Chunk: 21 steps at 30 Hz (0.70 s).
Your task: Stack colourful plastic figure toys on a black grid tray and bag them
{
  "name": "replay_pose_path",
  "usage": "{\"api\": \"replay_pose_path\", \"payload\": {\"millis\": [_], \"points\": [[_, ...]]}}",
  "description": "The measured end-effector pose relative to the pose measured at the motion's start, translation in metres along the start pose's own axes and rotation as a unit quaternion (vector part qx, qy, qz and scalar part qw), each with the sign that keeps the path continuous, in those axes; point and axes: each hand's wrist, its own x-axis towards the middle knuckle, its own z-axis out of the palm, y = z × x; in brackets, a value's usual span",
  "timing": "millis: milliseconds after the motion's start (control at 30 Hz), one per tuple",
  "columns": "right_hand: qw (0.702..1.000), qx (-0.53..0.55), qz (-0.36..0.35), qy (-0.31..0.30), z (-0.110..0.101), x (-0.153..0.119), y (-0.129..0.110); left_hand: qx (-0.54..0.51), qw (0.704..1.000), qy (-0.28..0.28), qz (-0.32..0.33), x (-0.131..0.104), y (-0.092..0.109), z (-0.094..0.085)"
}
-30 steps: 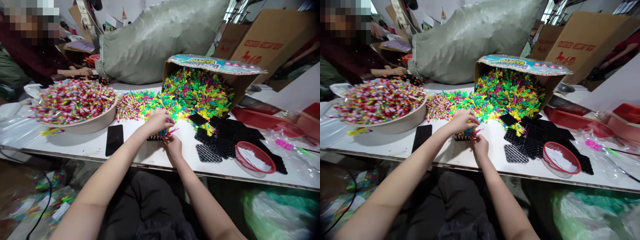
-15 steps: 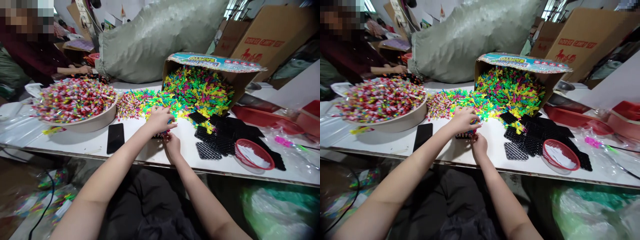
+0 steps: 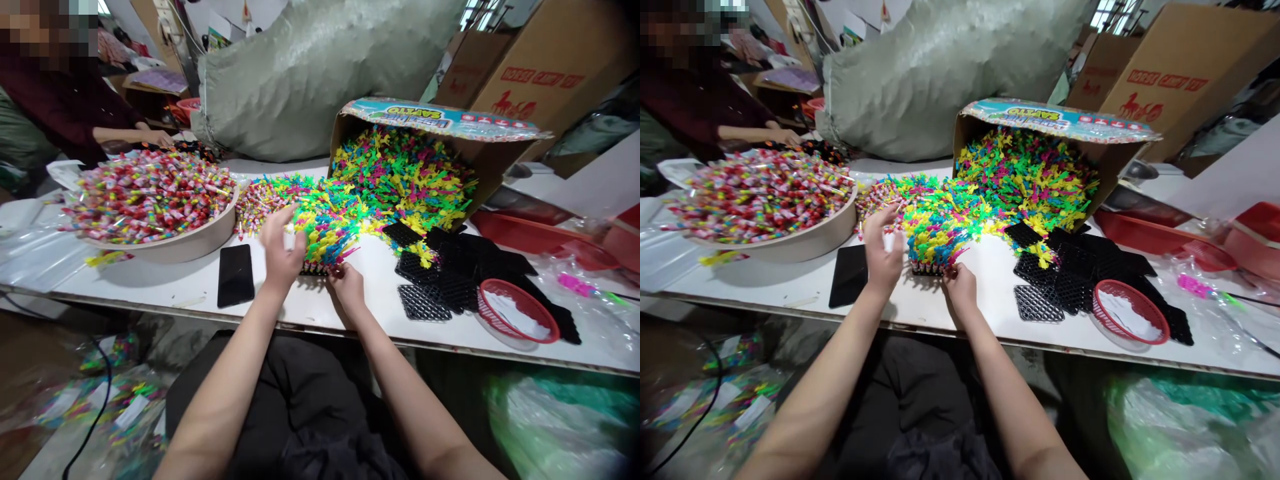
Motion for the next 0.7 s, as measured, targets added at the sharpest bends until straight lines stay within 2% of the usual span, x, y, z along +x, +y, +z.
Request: {"api": "replay_pose_path", "payload": {"millis": [33, 67, 100, 200, 267, 433, 567, 700], "points": [[1.0, 0.003, 0.0, 0.002, 0.0, 0.0, 0.0, 0.004, 0.998, 0.024, -0.063, -0.011, -0.014, 0.003], [1.0, 0.003, -0.002, 0.003, 0.0, -0.001, 0.001, 0.009, 0.994, 0.005, -0.105, -0.022, -0.028, 0.008], [1.0, 0.001, -0.005, 0.004, -0.001, -0.001, 0.0, 0.015, 0.991, -0.049, -0.122, -0.031, -0.041, 0.014], [1.0, -0.016, -0.011, -0.004, -0.004, -0.002, -0.003, 0.057, 0.976, -0.192, -0.08, -0.048, -0.064, 0.034], [0.999, -0.03, -0.012, -0.015, -0.005, -0.004, -0.007, 0.081, 0.968, -0.236, -0.035, -0.052, -0.069, 0.043], [0.998, -0.06, -0.006, -0.017, -0.003, -0.006, -0.011, 0.101, 0.959, -0.265, 0.006, -0.055, -0.07, 0.053], [0.997, -0.078, 0.02, -0.005, 0.0, -0.004, -0.005, 0.098, 0.959, -0.266, 0.006, -0.055, -0.073, 0.054], [0.999, -0.041, 0.023, 0.004, 0.0, -0.005, 0.002, 0.088, 0.962, -0.259, -0.012, -0.056, -0.075, 0.051]]}}
